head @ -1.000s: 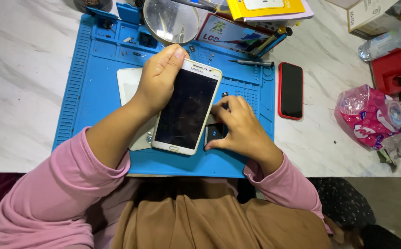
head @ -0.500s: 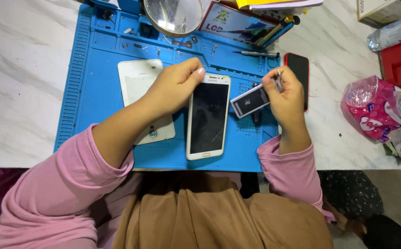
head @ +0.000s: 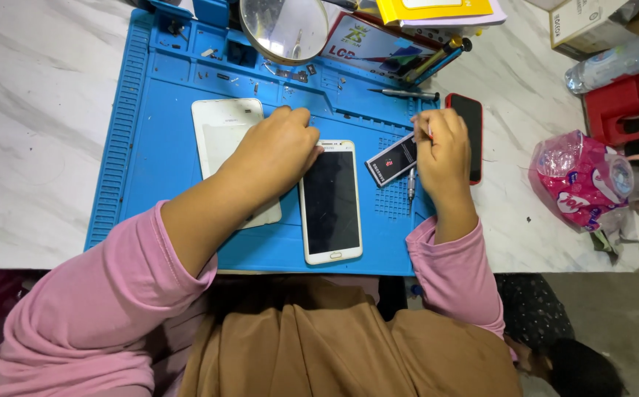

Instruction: Disassembling a smartphone to access internal components using a prying tool

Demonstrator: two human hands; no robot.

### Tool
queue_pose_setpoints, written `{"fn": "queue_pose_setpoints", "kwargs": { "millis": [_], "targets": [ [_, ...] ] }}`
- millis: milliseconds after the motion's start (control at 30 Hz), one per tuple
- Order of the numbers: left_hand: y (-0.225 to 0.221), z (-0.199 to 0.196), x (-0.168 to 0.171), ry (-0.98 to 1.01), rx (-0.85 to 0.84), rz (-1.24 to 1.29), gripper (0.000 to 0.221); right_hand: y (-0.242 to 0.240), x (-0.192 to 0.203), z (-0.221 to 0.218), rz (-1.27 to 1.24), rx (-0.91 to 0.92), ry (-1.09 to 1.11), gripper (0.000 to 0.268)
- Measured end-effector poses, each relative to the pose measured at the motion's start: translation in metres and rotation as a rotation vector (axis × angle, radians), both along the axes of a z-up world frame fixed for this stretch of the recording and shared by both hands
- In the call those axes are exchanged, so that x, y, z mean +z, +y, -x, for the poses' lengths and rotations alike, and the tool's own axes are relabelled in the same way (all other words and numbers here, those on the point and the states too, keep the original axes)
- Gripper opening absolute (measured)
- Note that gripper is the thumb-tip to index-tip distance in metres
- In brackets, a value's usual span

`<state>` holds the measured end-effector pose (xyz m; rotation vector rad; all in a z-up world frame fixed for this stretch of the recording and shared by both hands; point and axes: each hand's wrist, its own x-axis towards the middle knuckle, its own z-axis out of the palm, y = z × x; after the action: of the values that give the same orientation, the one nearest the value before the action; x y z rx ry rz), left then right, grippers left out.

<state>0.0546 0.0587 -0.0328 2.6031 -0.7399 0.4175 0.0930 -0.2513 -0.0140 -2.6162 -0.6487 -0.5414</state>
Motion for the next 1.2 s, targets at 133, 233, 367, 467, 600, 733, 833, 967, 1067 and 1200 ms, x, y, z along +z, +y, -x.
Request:
{"fn": "queue_pose_setpoints", "kwargs": {
  "millis": [133,233,367,467,600,733,833,967,1067,1200],
  "targets": [
    [0.002,0.007,0.015,0.081,-0.027,0.042,0.018,0.016,0.012,0.008,-0.158,0.059,-0.122,0.038],
    [0.006,0.004,0.024,0.096,-0.045,0.16,0.024,0.027,0.006,0.005,-0.54,0.236,0.026,0.07],
    [0.019,0.0,0.027,0.206,-0.031,0.104,0.033,0.065,0.01,0.005,-0.7,0.485,0.442,0.058],
    [0.021,-0.001,0.028,0.324,-0.035,0.058,0.034,0.081,0.016,-0.005,-0.573,0.566,0.574,0.024],
    [0.02,-0.003,0.03,0.364,-0.029,0.045,0.031,0.088,0.0,-0.015,-0.4,0.577,0.511,0.011],
    [0.018,-0.004,0.025,0.388,-0.039,0.086,0.027,0.085,-0.014,-0.015,-0.363,0.538,0.432,0.01],
    [0.017,-0.005,0.025,0.377,-0.038,0.085,0.026,0.08,-0.019,-0.021,-0.431,0.508,0.465,0.009],
    [0.014,-0.005,0.021,0.382,-0.05,0.095,0.025,0.071,-0.016,-0.022,-0.396,0.507,0.46,0.009],
    [0.014,-0.007,0.023,0.375,-0.053,0.093,0.024,0.069,-0.011,-0.023,-0.369,0.522,0.44,0.008],
    [0.014,-0.006,0.025,0.364,-0.059,0.07,0.024,0.068,-0.005,-0.022,-0.365,0.545,0.424,0.006]
  ]
}}
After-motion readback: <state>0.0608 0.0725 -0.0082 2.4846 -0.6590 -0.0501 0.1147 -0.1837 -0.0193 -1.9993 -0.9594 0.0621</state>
